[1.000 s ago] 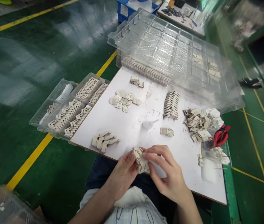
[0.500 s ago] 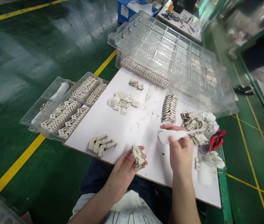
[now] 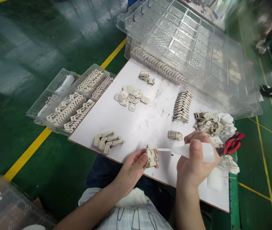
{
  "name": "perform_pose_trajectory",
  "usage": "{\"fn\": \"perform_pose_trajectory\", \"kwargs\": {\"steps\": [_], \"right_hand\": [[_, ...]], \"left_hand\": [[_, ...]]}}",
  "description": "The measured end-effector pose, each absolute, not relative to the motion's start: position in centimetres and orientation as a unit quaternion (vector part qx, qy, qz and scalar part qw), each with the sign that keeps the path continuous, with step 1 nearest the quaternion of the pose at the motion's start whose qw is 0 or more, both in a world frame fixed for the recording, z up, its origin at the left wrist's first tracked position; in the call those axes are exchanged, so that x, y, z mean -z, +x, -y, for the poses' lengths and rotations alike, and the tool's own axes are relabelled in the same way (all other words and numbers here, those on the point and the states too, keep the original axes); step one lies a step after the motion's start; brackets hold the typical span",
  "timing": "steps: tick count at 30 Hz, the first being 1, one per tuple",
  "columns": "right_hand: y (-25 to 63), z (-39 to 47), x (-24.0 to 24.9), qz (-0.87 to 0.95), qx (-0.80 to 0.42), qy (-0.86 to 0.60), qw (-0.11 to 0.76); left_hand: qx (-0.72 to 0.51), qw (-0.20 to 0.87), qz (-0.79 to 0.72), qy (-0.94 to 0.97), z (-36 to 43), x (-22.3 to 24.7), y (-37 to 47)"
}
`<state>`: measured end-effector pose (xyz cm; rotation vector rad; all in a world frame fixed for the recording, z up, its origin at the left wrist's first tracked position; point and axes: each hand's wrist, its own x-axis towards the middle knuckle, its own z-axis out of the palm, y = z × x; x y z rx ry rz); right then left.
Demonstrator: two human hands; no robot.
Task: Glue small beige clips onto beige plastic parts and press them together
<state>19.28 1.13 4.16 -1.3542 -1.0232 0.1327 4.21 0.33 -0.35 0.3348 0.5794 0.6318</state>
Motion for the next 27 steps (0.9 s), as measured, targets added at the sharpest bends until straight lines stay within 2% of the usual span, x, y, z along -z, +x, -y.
{"fn": "perform_pose_trajectory", "kwargs": {"steps": [3,9,27], "right_hand": [[19.3,-0.9,-4.1,0.504,-0.035,-0.604,0.617],[19.4,-0.3,-4.0,0.515,-0.041,-0.616,0.594],[18.5,-0.6,-4.1,0.476,-0.043,-0.649,0.592]], "left_hand": [[-0.296,0.896,-0.284,0.171,-0.4,0.3,4.2],[-0.307,0.894,-0.279,0.172,-0.4,0.2,4.3],[-0.303,0.894,-0.283,0.170,-0.4,0.1,4.2]]}}
